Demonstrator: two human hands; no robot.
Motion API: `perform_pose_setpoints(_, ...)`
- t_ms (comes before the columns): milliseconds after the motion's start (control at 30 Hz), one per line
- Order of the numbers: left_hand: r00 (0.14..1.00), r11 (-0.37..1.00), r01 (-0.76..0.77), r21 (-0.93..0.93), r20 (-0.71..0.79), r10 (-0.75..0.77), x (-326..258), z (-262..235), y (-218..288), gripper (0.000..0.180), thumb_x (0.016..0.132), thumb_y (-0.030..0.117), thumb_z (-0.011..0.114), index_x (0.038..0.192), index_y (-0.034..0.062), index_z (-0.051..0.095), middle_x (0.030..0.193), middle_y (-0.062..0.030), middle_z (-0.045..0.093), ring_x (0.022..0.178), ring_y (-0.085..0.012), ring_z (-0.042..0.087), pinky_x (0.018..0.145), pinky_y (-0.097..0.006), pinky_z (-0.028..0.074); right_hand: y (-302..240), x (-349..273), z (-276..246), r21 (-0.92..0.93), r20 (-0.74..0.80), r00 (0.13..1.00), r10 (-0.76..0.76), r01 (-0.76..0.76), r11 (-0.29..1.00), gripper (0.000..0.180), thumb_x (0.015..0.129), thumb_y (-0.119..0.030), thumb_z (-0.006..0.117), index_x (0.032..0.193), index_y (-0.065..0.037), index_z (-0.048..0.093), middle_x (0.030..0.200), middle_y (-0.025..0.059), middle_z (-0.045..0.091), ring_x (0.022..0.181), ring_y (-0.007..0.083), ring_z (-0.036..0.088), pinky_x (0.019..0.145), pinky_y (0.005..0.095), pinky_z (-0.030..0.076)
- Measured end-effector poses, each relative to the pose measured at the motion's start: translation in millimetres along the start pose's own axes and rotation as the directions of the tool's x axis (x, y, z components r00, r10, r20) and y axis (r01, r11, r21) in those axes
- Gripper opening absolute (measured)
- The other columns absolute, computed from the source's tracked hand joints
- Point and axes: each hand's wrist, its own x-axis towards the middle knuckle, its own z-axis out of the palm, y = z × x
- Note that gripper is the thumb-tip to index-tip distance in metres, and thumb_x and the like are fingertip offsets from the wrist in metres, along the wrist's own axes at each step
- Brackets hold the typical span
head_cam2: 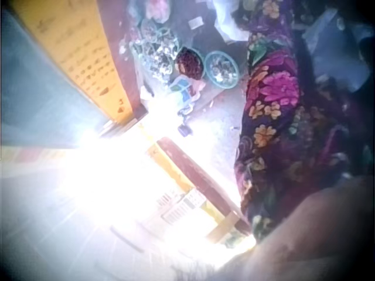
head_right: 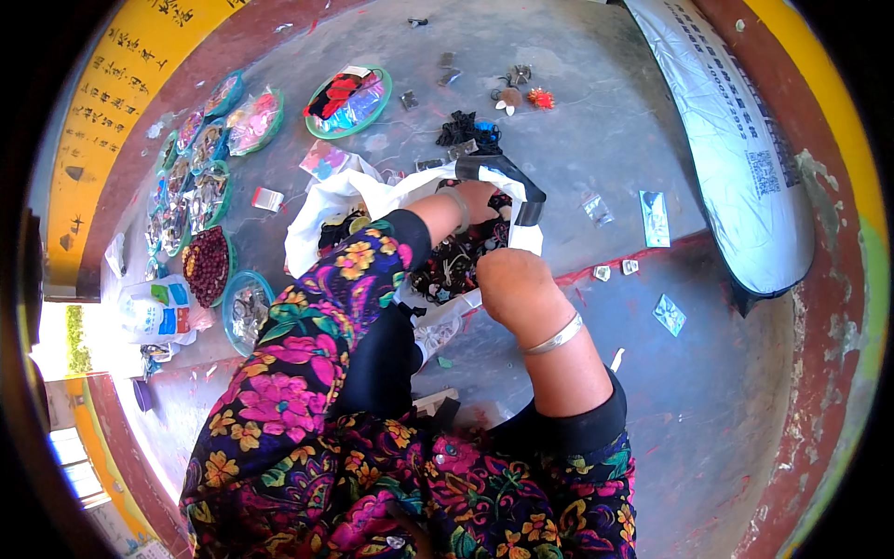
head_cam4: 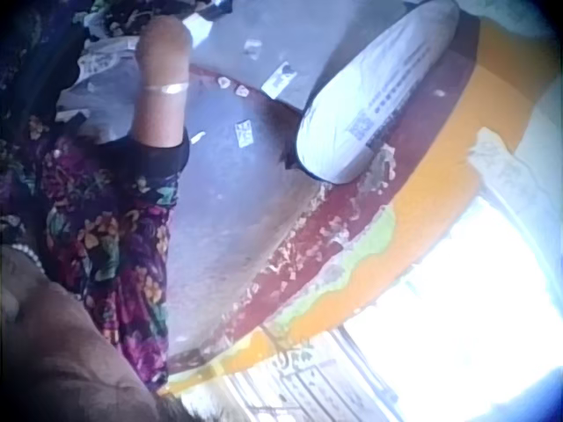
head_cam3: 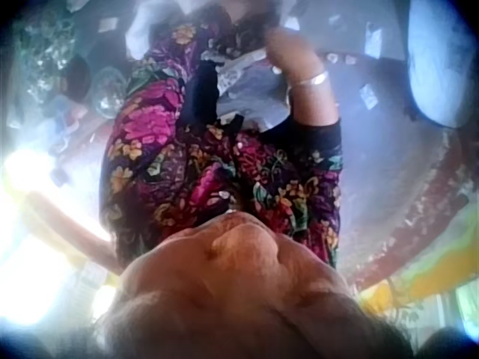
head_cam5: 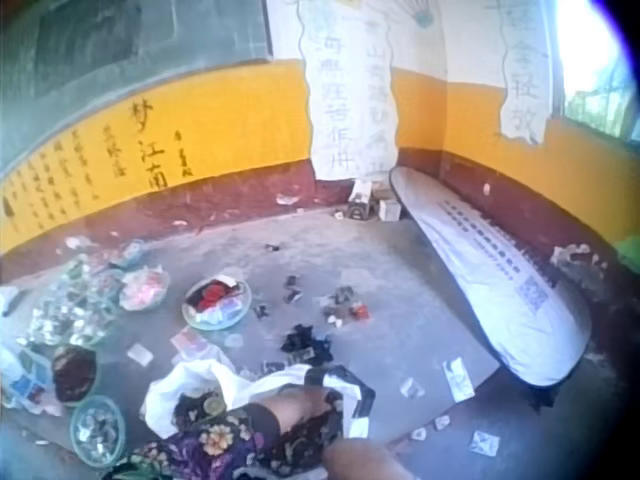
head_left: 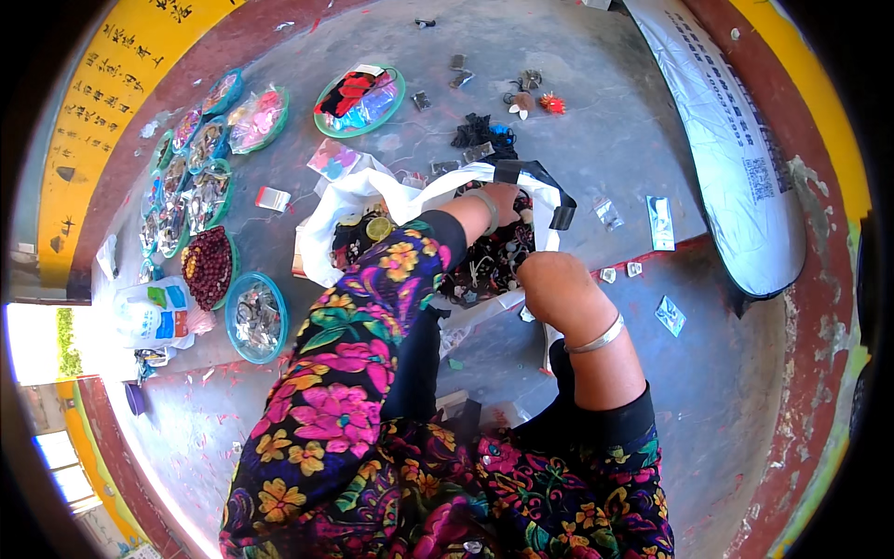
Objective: The person sits on the floor and sorts through various craft supplies, including beads, hair ties, and small plastic bags. They pick up items from a white bag, examine them, and place them into different containers or back into the bag.
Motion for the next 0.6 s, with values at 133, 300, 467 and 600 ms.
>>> perform_pose_setpoints(133,0.966,0.996,0.082,0.045,0.244,-0.09,9.4,-28.4,30.1,0.066,0.062,0.045,0.069,0.111,0.0034,0.056,0.109,-0.0182,0.059,0.1,-0.0316,0.056,0.089,-0.037,0.043,4.0,-0.6,-1.9,-0.001,0.048,0.999,0.017,-0.017,1.0,0.009,0.066,-0.002,0.057,0.071,-0.004,0.064,0.075,0.0135,0.062,0.073,0.031,0.061,0.063,0.0387,0.049)
perform_pose_setpoints(300,0.961,0.998,-0.024,0.057,0.275,0.008,21.3,-6.5,17.6,0.07,0.056,0.048,0.073,0.108,0.0037,0.059,0.109,-0.0177,0.059,0.101,-0.0306,0.056,0.091,-0.036,0.042,3.1,0.6,0.0,0.002,0.036,0.999,0.025,-0.025,1.0,0.008,0.065,-0.001,0.058,0.07,-0.003,0.063,0.074,0.0141,0.062,0.073,0.0313,0.061,0.063,0.0388,0.049)
perform_pose_setpoints(467,0.95,0.999,-0.043,-0.006,0.308,0.043,10.8,-1.0,13.7,0.074,0.055,0.047,0.074,0.115,0.0065,0.054,0.114,-0.0169,0.056,0.105,-0.0308,0.054,0.092,-0.037,0.041,1.4,2.2,-1.4,0.013,0.047,0.999,-0.008,0.007,1.0,0.008,0.064,-0.001,0.058,0.069,-0.003,0.063,0.074,0.0145,0.061,0.073,0.0321,0.061,0.063,0.0395,0.049)
perform_pose_setpoints(600,0.926,0.995,0.09,-0.038,0.371,-0.07,8.1,11.8,13.3,0.08,0.055,0.045,0.074,0.122,0.0095,0.048,0.12,-0.0159,0.052,0.109,-0.0312,0.051,0.094,-0.038,0.04,4.5,1.5,1.2,0.014,0.04,0.999,-0.025,0.024,1.0,0.008,0.064,-0.001,0.057,0.069,-0.004,0.063,0.074,0.0144,0.061,0.072,0.0322,0.061,0.063,0.0398,0.048)
